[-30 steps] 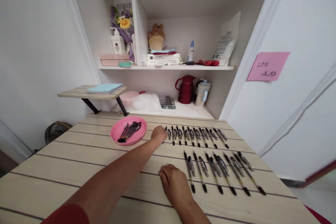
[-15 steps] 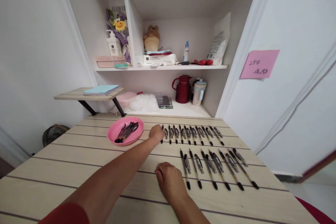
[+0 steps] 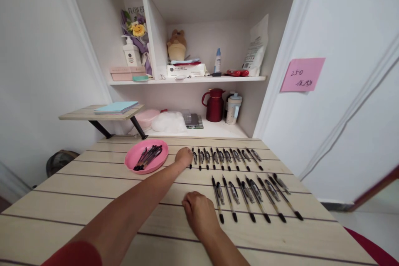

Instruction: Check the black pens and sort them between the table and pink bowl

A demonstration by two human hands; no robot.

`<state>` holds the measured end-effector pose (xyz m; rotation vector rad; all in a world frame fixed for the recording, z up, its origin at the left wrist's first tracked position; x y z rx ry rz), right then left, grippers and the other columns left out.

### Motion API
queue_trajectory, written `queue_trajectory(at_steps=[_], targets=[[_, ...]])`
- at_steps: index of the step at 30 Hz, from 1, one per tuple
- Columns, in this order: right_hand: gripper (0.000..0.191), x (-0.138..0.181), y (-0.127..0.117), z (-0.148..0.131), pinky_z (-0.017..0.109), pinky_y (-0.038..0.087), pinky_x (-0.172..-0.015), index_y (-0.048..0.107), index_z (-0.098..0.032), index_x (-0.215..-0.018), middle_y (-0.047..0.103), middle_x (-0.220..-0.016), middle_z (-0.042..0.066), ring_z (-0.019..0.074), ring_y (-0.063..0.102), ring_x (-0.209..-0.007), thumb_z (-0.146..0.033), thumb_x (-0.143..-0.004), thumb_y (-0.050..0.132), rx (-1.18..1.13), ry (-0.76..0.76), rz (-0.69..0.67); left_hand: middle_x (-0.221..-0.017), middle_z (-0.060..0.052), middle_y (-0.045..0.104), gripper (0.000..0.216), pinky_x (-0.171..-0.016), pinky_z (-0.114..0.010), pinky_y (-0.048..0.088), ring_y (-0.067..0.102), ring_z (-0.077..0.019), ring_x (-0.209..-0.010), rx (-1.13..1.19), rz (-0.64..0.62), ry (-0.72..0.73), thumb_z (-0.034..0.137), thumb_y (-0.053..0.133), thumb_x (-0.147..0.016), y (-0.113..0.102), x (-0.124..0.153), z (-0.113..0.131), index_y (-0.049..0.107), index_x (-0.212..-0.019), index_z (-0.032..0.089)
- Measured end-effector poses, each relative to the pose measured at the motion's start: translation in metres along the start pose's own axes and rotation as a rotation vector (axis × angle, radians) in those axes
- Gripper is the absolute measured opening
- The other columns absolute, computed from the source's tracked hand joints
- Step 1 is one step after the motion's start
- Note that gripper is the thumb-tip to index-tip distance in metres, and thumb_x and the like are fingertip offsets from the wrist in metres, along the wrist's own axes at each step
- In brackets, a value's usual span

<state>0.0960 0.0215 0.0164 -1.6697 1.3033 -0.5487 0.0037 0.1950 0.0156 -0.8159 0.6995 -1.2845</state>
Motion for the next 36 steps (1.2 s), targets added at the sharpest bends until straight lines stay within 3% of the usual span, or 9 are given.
queue_trajectory(at_steps=[8, 15, 20, 27, 36], targets=[[0.024, -0.001, -0.002, -0.001, 0.023, 0.030, -0.062, 0.060, -0.020, -0.073, 0.064, -0.077, 0.003, 0.0139, 0.056, -0.073, -0.025, -0.083, 0.038, 0.013, 0.009, -0.011, -0.092, -0.010, 0.065, 0.023, -0.074, -0.024, 0.040, 0.058, -0.0169, -0.085, 0.088, 0.020, 0.183, 0.024, 0.042, -0.080, -0.019, 0.022, -0.015, 0.062, -0.089, 0.015], [0.024, -0.001, -0.003, 0.001, 0.023, 0.031, -0.064, 0.060, -0.020, -0.073, 0.064, -0.077, 0.003, 0.0143, 0.056, -0.074, -0.026, -0.083, 0.039, -0.027, -0.004, -0.003, -0.089, -0.005, 0.064, 0.020, -0.080, -0.026, 0.039, 0.055, -0.0165, -0.087, 0.153, 0.008, 0.370, 0.023, 0.048, -0.074, -0.054, 0.093, -0.050, 0.062, -0.087, 0.017], [0.024, -0.001, -0.001, 0.002, 0.023, 0.033, -0.064, 0.061, -0.020, -0.073, 0.065, -0.077, 0.002, 0.0145, 0.056, -0.073, -0.025, -0.081, 0.039, -0.039, -0.001, -0.019, -0.084, -0.005, 0.063, 0.022, -0.078, -0.028, 0.041, 0.055, -0.0180, -0.083, 0.250, -0.005, 0.427, 0.029, 0.045, -0.074, -0.077, 0.135, -0.081, 0.062, -0.083, 0.018], [0.023, -0.001, 0.000, 0.003, 0.023, 0.033, -0.064, 0.061, -0.020, -0.073, 0.065, -0.076, 0.002, 0.0143, 0.056, -0.073, -0.025, -0.081, 0.039, -0.055, 0.005, -0.019, -0.091, -0.007, 0.065, 0.024, -0.083, -0.028, 0.041, 0.057, -0.0191, -0.089, 0.406, 0.056, 0.314, 0.032, 0.045, -0.075, -0.079, 0.138, -0.099, 0.062, -0.085, 0.018], [0.022, 0.000, 0.000, 0.004, 0.022, 0.032, -0.064, 0.061, -0.021, -0.072, 0.064, -0.076, 0.001, 0.0131, 0.056, -0.073, -0.025, -0.080, 0.041, -0.044, -0.001, 0.012, -0.090, -0.006, 0.065, 0.027, -0.080, -0.027, 0.041, 0.057, -0.0187, -0.088, 0.358, 0.047, 0.360, 0.035, 0.042, -0.078, -0.076, 0.132, -0.098, 0.062, -0.085, 0.018]])
Point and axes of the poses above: each hand's wrist, its own x-axis away from the middle knuckle, its own y-axis out of the palm, z = x × y, the point moved 6 cm from there along -x, towards the middle knuckle
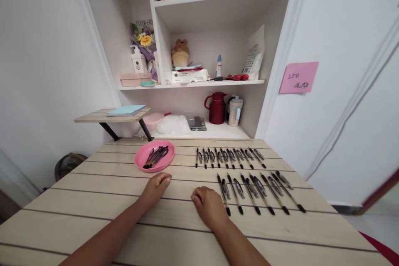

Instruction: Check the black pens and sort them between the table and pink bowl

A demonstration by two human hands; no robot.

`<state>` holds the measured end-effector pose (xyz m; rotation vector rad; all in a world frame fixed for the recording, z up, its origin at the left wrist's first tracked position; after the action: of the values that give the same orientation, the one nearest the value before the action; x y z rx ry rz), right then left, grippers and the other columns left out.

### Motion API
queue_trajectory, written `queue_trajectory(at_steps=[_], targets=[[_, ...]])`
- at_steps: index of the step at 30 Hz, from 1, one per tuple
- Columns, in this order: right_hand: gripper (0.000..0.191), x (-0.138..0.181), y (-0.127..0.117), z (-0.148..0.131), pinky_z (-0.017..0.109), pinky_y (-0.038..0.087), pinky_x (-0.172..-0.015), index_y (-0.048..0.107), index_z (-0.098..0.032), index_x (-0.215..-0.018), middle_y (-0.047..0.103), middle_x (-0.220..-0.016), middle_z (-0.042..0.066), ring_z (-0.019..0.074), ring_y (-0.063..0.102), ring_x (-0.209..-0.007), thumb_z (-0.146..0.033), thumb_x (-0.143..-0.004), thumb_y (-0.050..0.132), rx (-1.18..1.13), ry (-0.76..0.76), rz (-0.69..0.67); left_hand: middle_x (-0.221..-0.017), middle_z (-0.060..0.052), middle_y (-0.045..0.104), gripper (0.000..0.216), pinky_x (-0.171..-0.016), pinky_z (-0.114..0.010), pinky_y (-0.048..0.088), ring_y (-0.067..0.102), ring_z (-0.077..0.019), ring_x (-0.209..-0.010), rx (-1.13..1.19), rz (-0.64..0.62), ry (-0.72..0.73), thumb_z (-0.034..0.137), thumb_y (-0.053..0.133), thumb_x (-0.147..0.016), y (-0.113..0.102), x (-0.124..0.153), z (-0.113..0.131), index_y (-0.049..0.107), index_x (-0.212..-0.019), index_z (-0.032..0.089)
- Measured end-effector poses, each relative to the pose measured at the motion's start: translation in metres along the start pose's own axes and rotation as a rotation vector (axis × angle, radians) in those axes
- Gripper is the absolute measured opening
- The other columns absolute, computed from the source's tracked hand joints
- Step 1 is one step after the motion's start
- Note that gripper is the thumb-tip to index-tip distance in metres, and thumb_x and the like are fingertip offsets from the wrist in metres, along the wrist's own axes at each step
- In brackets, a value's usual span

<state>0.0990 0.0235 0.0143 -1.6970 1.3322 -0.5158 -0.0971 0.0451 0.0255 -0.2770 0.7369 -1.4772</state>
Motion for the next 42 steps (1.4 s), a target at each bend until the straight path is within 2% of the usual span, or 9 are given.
queue_trajectory(at_steps=[7, 29, 33, 35, 37, 39, 42], targets=[[0.024, -0.001, -0.001, 0.000, 0.023, 0.032, -0.063, 0.061, -0.020, -0.072, 0.063, -0.076, 0.001, 0.0134, 0.055, -0.072, -0.026, -0.081, 0.040, -0.009, 0.005, 0.002, -0.084, -0.005, 0.064, 0.028, -0.076, -0.027, 0.041, 0.057, -0.0182, -0.083, -0.081, -0.045, 0.045, 0.036, 0.040, -0.079, 0.005, -0.006, 0.003, 0.062, -0.081, 0.019], [0.022, -0.001, 0.001, 0.004, 0.023, 0.032, -0.063, 0.061, -0.021, -0.070, 0.064, -0.075, 0.002, 0.0141, 0.055, -0.072, -0.027, -0.078, 0.041, -0.045, -0.002, 0.018, -0.080, -0.005, 0.064, 0.027, -0.072, -0.026, 0.041, 0.057, -0.0178, -0.081, -0.105, -0.052, 0.063, 0.033, 0.040, -0.079, 0.005, -0.007, 0.007, 0.062, -0.076, 0.017], [0.021, -0.001, 0.001, 0.005, 0.023, 0.033, -0.063, 0.060, -0.021, -0.068, 0.063, -0.073, 0.002, 0.0141, 0.055, -0.070, -0.027, -0.077, 0.042, -0.060, -0.013, 0.043, -0.079, -0.005, 0.065, 0.024, -0.070, -0.025, 0.042, 0.057, -0.0167, -0.078, -0.101, -0.028, 0.112, 0.029, 0.042, -0.078, 0.005, -0.004, 0.009, 0.063, -0.077, 0.017], [0.021, -0.001, 0.002, 0.006, 0.023, 0.033, -0.063, 0.059, -0.021, -0.068, 0.063, -0.073, 0.001, 0.0142, 0.055, -0.070, -0.027, -0.077, 0.042, -0.073, -0.022, 0.041, -0.081, -0.005, 0.065, 0.023, -0.072, -0.025, 0.042, 0.057, -0.0159, -0.078, -0.115, 0.019, 0.152, 0.026, 0.042, -0.078, -0.002, -0.005, 0.013, 0.063, -0.081, 0.016], [0.021, -0.001, 0.003, 0.006, 0.023, 0.033, -0.064, 0.059, -0.021, -0.067, 0.063, -0.072, 0.001, 0.0143, 0.055, -0.070, -0.028, -0.077, 0.042, -0.084, -0.029, 0.034, -0.086, -0.006, 0.064, 0.023, -0.076, -0.025, 0.041, 0.057, -0.0156, -0.082, -0.195, 0.104, 0.155, 0.024, 0.043, -0.079, -0.017, -0.010, 0.016, 0.062, -0.087, 0.015], [0.021, -0.001, 0.003, 0.006, 0.023, 0.034, -0.064, 0.059, -0.021, -0.067, 0.063, -0.072, 0.001, 0.0144, 0.055, -0.070, -0.028, -0.077, 0.041, -0.090, -0.031, 0.030, -0.095, -0.006, 0.063, 0.025, -0.079, -0.025, 0.040, 0.055, -0.0159, -0.091, -0.373, 0.177, 0.074, 0.025, 0.042, -0.080, -0.038, -0.019, 0.016, 0.062, -0.094, 0.017], [0.022, -0.001, 0.003, 0.006, 0.024, 0.034, -0.063, 0.059, -0.022, -0.068, 0.064, -0.073, 0.001, 0.0147, 0.056, -0.070, -0.029, -0.077, 0.041, -0.082, -0.025, 0.025, -0.103, -0.006, 0.061, 0.026, -0.079, -0.026, 0.038, 0.053, -0.0183, -0.096, -0.634, 0.147, -0.141, 0.029, 0.042, -0.081, -0.064, -0.042, 0.007, 0.062, -0.094, 0.020]])
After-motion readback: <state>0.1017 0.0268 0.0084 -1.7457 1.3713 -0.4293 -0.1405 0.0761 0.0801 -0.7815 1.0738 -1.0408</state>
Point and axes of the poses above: each hand's wrist, its own x-axis away from the middle knuckle, its own y-axis out of the palm, z = x × y, the point moved 6 cm from there along -x, towards the middle knuckle
